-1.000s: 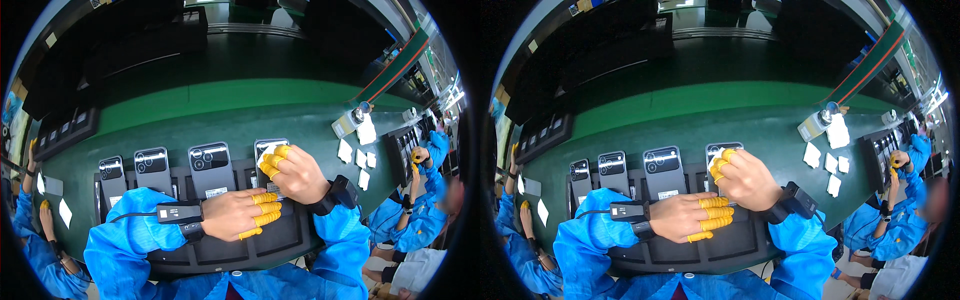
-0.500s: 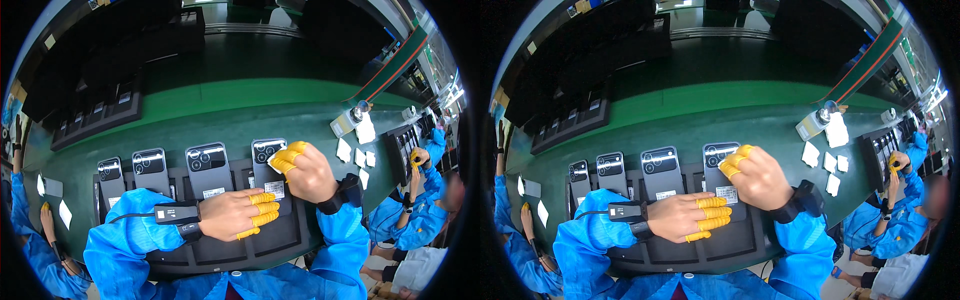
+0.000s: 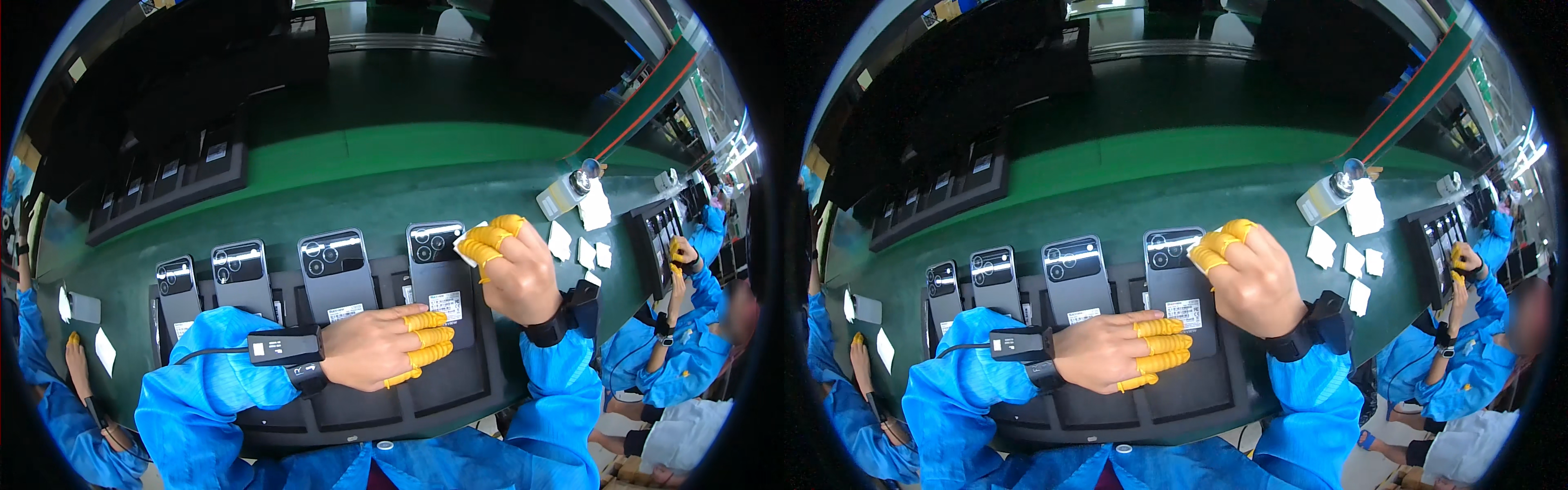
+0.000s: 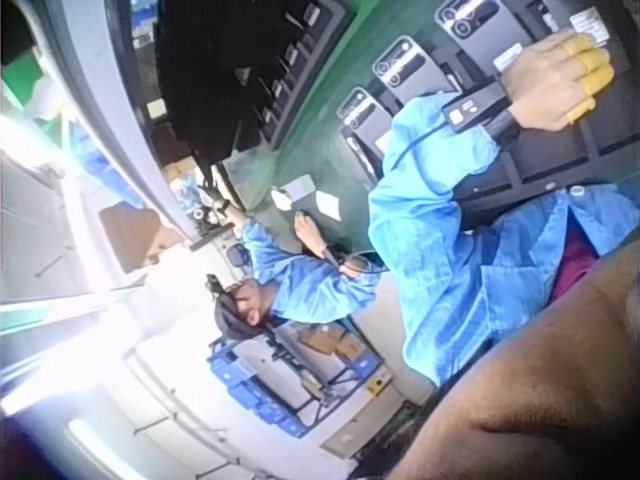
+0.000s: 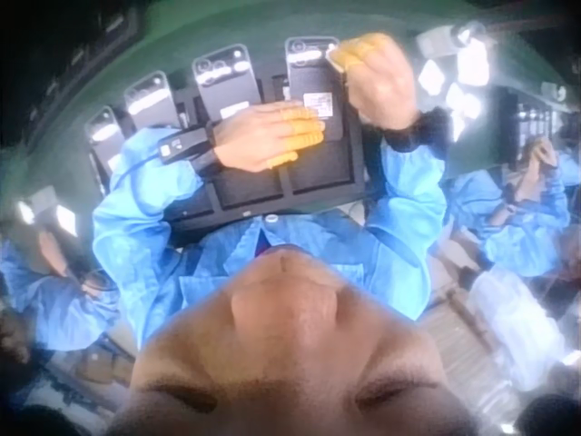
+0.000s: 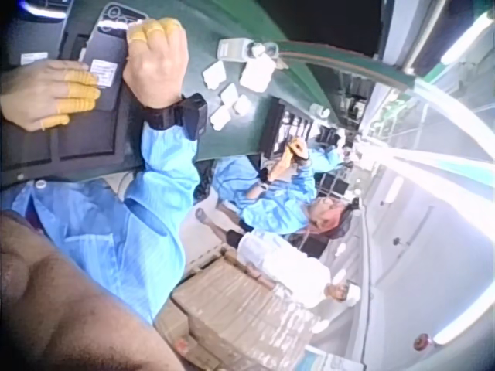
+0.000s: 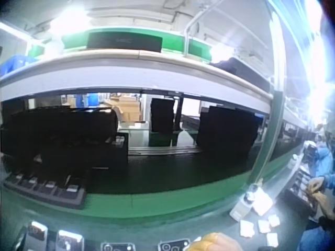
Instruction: The person is cleaning the back panels and camera lenses of mobile phones on an assembly line.
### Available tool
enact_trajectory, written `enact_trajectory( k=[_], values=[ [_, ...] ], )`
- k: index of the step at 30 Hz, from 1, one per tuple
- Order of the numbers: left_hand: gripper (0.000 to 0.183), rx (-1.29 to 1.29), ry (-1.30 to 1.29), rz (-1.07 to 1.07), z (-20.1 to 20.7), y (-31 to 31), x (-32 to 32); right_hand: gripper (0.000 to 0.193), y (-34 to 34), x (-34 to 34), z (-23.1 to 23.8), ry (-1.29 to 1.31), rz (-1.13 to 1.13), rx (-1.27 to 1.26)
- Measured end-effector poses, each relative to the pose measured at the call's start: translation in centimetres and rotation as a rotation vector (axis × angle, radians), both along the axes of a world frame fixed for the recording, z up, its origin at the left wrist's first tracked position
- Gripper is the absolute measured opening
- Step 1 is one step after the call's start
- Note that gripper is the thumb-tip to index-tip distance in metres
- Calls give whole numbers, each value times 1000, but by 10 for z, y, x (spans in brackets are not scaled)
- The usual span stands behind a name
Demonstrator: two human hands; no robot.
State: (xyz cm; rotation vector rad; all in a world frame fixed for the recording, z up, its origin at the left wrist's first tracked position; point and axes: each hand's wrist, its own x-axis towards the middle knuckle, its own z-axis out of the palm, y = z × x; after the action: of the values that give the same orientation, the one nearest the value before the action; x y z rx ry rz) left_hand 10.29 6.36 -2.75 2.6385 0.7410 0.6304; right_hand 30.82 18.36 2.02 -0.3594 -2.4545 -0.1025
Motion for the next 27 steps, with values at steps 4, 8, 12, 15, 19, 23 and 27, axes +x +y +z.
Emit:
enact_trajectory(
  k=[4,8,12,15,19,23,27],
  values=[
    [47,-27,3,-12,1,1,2,26,-4,-9,-12,-19,115,-15],
    [46,-37,4,3,1,0,1,19,2,-8,-11,-126,166,-37],
    [45,-26,3,13,-1,2,0,14,17,17,2,-247,17,84],
    [48,-67,4,1,6,-1,1,11,30,45,15,-275,-262,-3],
    [66,-80,119,-36,10,5,2,14,35,22,6,-56,-121,-5],
    [77,-129,129,-42,11,5,4,18,27,-17,-3,-2,38,-14],
    [69,-119,73,-47,11,7,6,12,28,-12,-10,-137,34,-11]
  ],
)
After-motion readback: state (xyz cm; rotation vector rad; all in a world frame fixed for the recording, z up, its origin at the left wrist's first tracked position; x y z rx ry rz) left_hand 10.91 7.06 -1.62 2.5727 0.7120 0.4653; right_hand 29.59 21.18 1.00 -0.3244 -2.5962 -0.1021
